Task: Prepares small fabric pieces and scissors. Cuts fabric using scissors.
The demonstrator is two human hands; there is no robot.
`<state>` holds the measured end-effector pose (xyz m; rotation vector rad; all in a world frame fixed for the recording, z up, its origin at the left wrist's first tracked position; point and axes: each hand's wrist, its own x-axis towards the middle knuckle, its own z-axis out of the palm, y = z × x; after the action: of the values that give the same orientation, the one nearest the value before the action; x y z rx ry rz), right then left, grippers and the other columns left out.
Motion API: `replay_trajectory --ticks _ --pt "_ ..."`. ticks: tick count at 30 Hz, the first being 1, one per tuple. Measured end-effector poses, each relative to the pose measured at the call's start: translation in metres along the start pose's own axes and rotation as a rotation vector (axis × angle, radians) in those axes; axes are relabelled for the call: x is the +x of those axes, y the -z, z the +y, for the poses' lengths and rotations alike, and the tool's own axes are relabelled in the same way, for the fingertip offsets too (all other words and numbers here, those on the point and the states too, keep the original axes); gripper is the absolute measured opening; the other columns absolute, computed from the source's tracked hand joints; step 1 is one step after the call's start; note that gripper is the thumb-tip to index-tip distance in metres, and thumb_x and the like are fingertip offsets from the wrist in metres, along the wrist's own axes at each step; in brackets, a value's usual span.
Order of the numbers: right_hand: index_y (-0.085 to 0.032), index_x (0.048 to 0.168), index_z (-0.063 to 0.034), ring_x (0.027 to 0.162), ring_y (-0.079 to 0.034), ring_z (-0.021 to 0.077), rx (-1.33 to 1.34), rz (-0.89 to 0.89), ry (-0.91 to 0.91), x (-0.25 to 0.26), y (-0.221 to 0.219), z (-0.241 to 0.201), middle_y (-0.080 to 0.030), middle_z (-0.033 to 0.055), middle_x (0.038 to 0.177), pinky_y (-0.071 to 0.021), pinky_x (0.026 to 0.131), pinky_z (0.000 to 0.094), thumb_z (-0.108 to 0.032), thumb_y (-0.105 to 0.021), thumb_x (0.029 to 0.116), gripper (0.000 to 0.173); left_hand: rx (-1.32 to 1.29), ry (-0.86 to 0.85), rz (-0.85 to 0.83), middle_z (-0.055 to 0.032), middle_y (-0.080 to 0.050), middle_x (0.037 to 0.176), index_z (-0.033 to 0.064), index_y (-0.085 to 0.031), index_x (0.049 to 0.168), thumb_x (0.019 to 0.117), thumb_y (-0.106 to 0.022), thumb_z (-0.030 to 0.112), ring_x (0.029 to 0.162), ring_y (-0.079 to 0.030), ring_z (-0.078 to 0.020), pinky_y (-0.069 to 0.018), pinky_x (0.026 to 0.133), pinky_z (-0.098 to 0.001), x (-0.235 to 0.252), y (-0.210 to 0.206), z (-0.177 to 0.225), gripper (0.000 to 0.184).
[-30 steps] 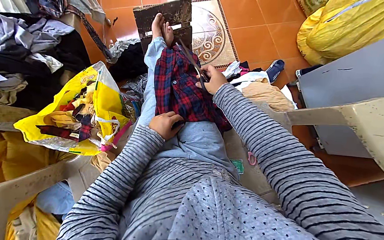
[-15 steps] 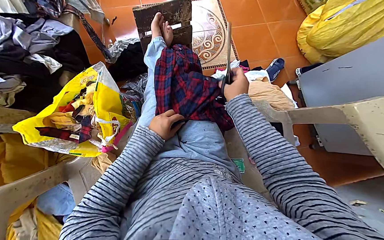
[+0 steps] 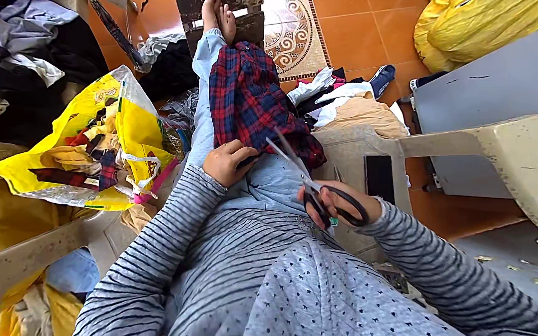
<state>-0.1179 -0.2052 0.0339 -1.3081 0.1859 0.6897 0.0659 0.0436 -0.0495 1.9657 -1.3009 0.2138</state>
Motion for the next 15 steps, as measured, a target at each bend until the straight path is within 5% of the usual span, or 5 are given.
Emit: replay_trajectory --ticks 3,7,11,15 --pt "-0.063 0.109 -0.0154 0.06 -0.067 0.0074 0.107 -0.128 -0.136 -0.014 0.001 0.004 -0.066 -0.0063 0.07 -0.0574 0.056 0.0228 -0.078 -0.061 0.085 0.067 -0.006 0.012 0.024 -0.0133 -0.072 0.09 0.0066 -0.078 0.102 0.0909 -0.072 0.016 0.08 -0.071 -0.0271 -0.0599 0.069 -0.0417 0.0 0.0 0.001 0.016" --pt "-0.062 0.11 -0.0147 0.06 -0.067 0.007 0.086 -0.036 -0.131 0.0 -0.015 0.002 -0.066 -0.0076 0.069 -0.0575 0.057 0.0226 -0.078 -0.062 0.084 0.068 -0.015 -0.028 0.009 -0.0133 -0.071 0.09 0.0075 -0.078 0.104 0.091 -0.072 0.016 0.081 -0.071 -0.0273 -0.0593 0.07 -0.0401 0.0 0.001 0.0 0.016" --pt "-0.056 0.112 -0.0103 0.06 -0.066 0.0063 0.125 0.063 -0.096 0.034 -0.035 -0.003 -0.064 -0.0075 0.068 -0.0578 0.059 0.0223 -0.052 -0.038 0.1046 0.046 -0.02 -0.087 0.034 -0.0113 -0.071 0.087 0.008 -0.079 0.101 0.09 -0.073 0.015 0.078 -0.07 -0.0244 -0.059 0.068 -0.0377 -0.001 -0.001 -0.001 0.015" --pt "-0.056 0.113 -0.0067 0.059 -0.066 0.0081 0.268 0.169 -0.07 0.054 -0.047 -0.006 -0.064 -0.004 0.068 -0.0585 0.058 0.0228 -0.043 -0.031 0.1096 0.044 -0.035 -0.111 0.067 -0.0111 -0.07 0.085 0.0071 -0.079 0.098 0.0883 -0.073 0.014 0.076 -0.069 -0.0234 -0.0578 0.066 -0.0361 -0.002 0.002 0.0 0.013"
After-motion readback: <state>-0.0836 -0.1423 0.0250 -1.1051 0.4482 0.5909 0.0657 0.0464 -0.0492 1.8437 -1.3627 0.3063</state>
